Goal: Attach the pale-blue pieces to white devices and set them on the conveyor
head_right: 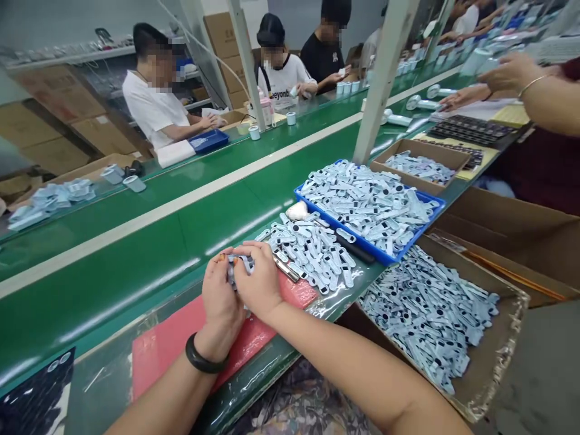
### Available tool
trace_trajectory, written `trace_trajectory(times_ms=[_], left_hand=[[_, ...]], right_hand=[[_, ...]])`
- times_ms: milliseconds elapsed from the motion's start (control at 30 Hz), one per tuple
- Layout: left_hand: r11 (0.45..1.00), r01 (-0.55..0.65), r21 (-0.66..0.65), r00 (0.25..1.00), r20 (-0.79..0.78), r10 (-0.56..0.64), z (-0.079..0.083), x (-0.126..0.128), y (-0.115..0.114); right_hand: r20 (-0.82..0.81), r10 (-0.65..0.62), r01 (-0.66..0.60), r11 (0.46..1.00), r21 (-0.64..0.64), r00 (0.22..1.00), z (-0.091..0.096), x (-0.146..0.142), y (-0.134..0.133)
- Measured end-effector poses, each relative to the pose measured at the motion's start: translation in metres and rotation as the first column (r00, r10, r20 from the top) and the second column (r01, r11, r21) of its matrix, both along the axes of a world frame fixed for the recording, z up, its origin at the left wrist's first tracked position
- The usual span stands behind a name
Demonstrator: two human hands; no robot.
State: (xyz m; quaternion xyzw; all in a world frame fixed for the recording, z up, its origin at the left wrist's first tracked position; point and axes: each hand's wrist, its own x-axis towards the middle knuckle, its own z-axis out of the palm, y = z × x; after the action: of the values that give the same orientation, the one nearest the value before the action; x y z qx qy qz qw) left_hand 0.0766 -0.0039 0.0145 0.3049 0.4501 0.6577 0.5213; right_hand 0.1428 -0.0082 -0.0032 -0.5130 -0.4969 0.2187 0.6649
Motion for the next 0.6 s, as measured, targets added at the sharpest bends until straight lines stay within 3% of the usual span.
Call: trace_trajectory(times_ms=[100, 233, 400, 500, 600], left_hand=[[0.998, 0.045, 0.034, 0.998, 0.038, -0.046, 0.014, 0.028, 0.011], [0.980, 0.160, 0.118, 0.982, 0.081, -0.170, 0.030, 0.081, 0.035], [0.934, 0.306, 0.186, 0.943, 0.079, -0.324, 0.028, 0.142, 0.067], [0.898, 0.396, 0.193, 0.912, 0.031, -0.409, 0.025, 0.156, 0.081], [0.842, 0.497, 0.210, 0.864, -0.028, -0.503, 0.029, 0.153, 0.086]], right_hand=[[-0.019, -0.098, 0.099, 0.994, 0.040, 0.995, 0.014, 0.020, 0.010], [0.017, -0.194, 0.192, 0.978, 0.082, 0.981, 0.036, 0.074, 0.028], [0.041, -0.257, 0.256, 0.966, 0.033, 0.965, 0.037, 0.148, 0.050], [0.040, -0.204, 0.205, 0.979, -0.018, 0.978, 0.028, 0.175, 0.057], [0.023, -0.117, 0.117, 0.992, -0.037, 0.993, 0.023, 0.187, 0.058]])
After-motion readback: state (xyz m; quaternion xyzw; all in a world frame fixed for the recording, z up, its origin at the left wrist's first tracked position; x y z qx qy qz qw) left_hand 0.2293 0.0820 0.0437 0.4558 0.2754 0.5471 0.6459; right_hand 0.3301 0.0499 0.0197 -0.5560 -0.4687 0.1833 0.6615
